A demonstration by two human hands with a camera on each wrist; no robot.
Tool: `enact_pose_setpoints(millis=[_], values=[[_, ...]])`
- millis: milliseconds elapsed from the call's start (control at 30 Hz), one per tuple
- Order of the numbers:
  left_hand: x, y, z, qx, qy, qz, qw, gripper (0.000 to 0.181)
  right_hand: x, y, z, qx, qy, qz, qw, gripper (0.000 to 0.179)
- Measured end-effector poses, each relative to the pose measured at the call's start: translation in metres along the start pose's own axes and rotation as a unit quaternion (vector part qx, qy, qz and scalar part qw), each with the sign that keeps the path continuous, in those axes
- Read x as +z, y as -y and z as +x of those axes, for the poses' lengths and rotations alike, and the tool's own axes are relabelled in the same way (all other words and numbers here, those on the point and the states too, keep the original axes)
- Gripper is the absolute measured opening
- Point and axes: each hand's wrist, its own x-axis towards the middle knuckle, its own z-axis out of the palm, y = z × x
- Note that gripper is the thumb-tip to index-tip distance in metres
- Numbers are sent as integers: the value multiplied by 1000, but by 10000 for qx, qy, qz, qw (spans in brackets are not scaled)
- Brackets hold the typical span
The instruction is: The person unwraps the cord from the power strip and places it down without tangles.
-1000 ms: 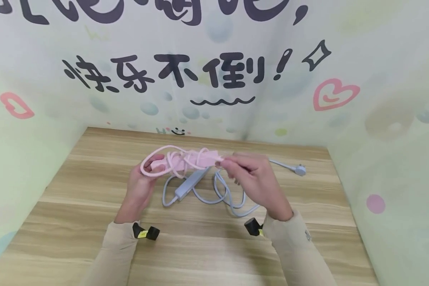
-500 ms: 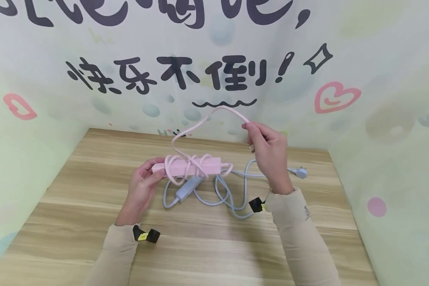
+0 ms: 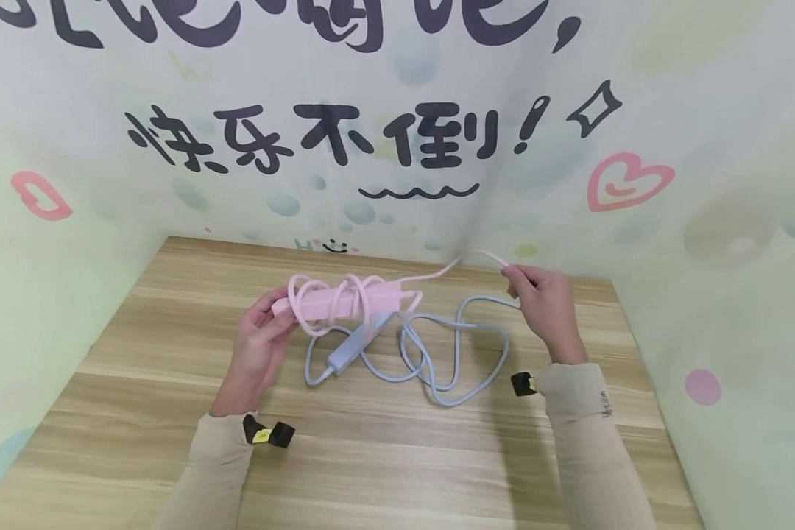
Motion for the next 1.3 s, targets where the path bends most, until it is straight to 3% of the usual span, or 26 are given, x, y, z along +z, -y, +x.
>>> enact_pose_setpoints(millis=[133, 300, 533, 667, 833, 1067, 1200, 1300], values=[[0, -1, 0, 30, -167, -76, 9998, 32, -7, -22, -2, 125, 493, -370, 9980, 42], [1, 0, 1, 35, -131, -76, 9999, 30, -9, -48, -5, 379, 783, -672, 9939, 43], [3, 3, 0, 5, -188, -20, 9998, 31, 8, -73, -3, 781, 1584, -974, 9794, 47], [4, 3, -1, 25, -126, 22, 9999, 31, 16, -79, -4, 724, 1953, -1237, 9702, 50], [4, 2, -2, 73, -94, 39, 9999, 32, 21, -82, -6, 507, 2003, -1528, 9664, 50], [3, 3, -1, 65, -136, 139, 9998, 32, 24, -79, -8, 645, 1960, -1475, 9673, 51], [2, 2, 0, 26, -129, 265, 9996, 32, 34, -68, -9, 283, 1575, -1719, 9720, 50], [1, 2, 1, 39, -140, 313, 9994, 34, 48, -55, -11, -68, 1469, -1576, 9765, 46]])
